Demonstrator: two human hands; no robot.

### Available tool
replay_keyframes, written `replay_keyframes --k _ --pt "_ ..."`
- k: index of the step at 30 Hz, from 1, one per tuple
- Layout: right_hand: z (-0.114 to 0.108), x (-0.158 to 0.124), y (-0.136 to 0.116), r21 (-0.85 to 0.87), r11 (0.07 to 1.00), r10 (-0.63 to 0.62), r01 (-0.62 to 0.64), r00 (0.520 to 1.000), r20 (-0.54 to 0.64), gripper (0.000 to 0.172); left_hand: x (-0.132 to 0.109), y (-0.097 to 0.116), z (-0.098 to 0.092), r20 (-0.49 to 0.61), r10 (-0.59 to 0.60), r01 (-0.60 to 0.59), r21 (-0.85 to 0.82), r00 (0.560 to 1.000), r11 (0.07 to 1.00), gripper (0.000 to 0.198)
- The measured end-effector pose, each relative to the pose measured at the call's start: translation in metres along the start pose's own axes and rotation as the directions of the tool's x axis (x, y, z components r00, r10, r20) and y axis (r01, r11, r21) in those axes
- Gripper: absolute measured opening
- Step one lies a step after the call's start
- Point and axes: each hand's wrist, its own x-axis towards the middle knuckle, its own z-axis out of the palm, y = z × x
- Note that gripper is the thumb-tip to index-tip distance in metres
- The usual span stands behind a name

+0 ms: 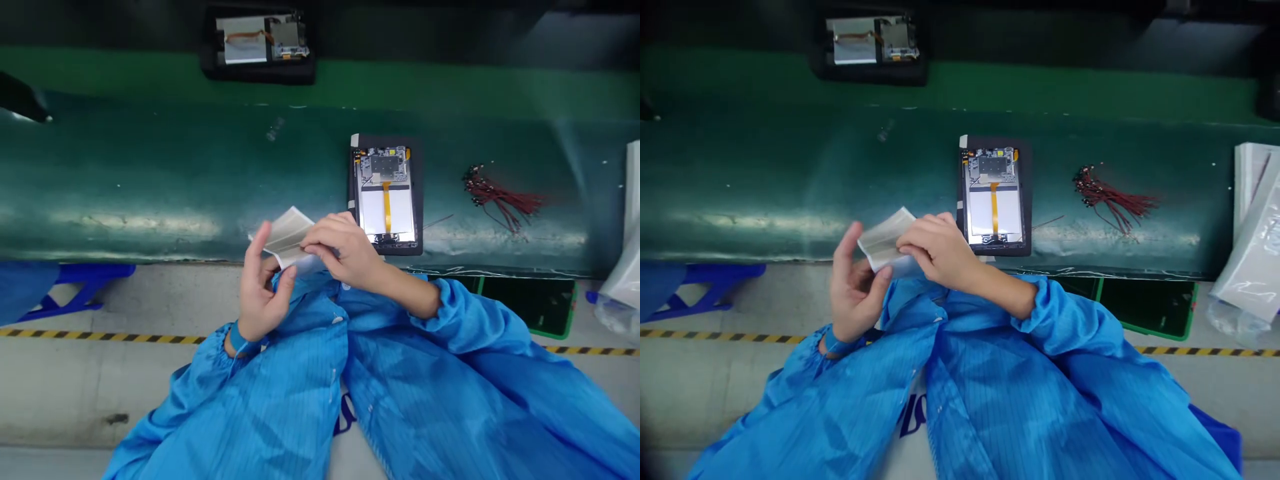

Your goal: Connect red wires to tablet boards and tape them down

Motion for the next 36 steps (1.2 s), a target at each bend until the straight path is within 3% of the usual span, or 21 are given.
replay_keyframes --k 4,6,9,10,13,15,18,20,24,29,31,32,34,36 --pt "-0.010 -0.001 -0.006 0.125 0.992 0.036 -0.026 0.996 -0.076 0.021 0.018 0.008 -0.005 0.010 0.050 -0.050 0.023 0.999 0.998 0.024" --pt "-0.012 -0.002 -0.007 0.120 0.992 0.051 -0.039 0.994 -0.097 0.021 0.025 0.012 -0.006 0.043 0.061 -0.063 0.026 0.997 0.998 0.027" --pt "-0.015 -0.002 -0.007 0.085 0.995 0.065 -0.054 0.989 -0.136 0.015 0.031 0.021 -0.007 0.154 -0.004 0.002 0.010 0.988 1.000 0.052" --pt "-0.016 -0.001 -0.007 0.084 0.995 0.072 -0.059 0.985 -0.156 0.016 0.033 0.023 -0.006 0.154 -0.026 0.023 0.021 0.988 1.000 0.051" --pt "-0.018 0.000 -0.009 0.136 0.988 0.104 -0.078 0.975 -0.196 0.018 0.036 0.028 -0.003 -0.003 0.003 -0.002 0.116 1.000 0.993 0.027" --pt "-0.018 0.001 -0.012 0.185 0.979 0.122 -0.083 0.970 -0.212 0.022 0.037 0.029 0.000 -0.095 0.054 -0.035 0.188 0.994 0.982 0.024" --pt "-0.016 0.001 -0.015 0.209 0.976 0.124 -0.068 0.955 -0.268 0.024 0.039 0.032 0.005 -0.134 0.077 -0.045 0.226 0.988 0.973 0.022" --pt "-0.013 0.001 -0.014 0.142 0.989 0.095 -0.049 0.937 -0.336 0.022 0.041 0.033 0.008 -0.146 0.070 -0.040 0.198 0.987 0.979 0.024" --pt "-0.004 -0.001 -0.004 -0.136 0.990 -0.096 0.041 0.896 -0.434 0.024 0.044 0.038 0.015 -0.153 -0.007 0.019 0.074 0.988 0.997 0.033" --pt "-0.003 -0.009 0.005 -0.304 0.951 -0.162 0.058 0.930 -0.329 0.026 0.048 0.039 0.015 -0.009 -0.126 0.124 -0.095 0.992 0.988 0.042" --pt "-0.014 -0.018 0.001 -0.279 0.960 -0.132 0.038 0.936 -0.326 0.029 0.061 0.033 0.008 0.016 -0.078 0.079 -0.189 0.997 0.979 0.052" --pt "-0.024 -0.023 -0.001 -0.247 0.969 -0.091 -0.003 0.925 -0.369 0.031 0.070 0.028 0.002 -0.023 -0.026 0.021 -0.216 0.999 0.976 0.053" --pt "-0.047 -0.036 -0.002 -0.129 0.979 0.068 -0.155 0.857 -0.511 0.032 0.095 0.012 -0.012 -0.126 0.054 -0.074 -0.160 0.991 0.984 0.045" --pt "-0.072 -0.050 0.005 0.046 0.947 0.284 -0.319 0.759 -0.586 0.026 0.120 -0.007 -0.027 -0.131 0.017 -0.015 0.018 0.991 1.000 0.040"
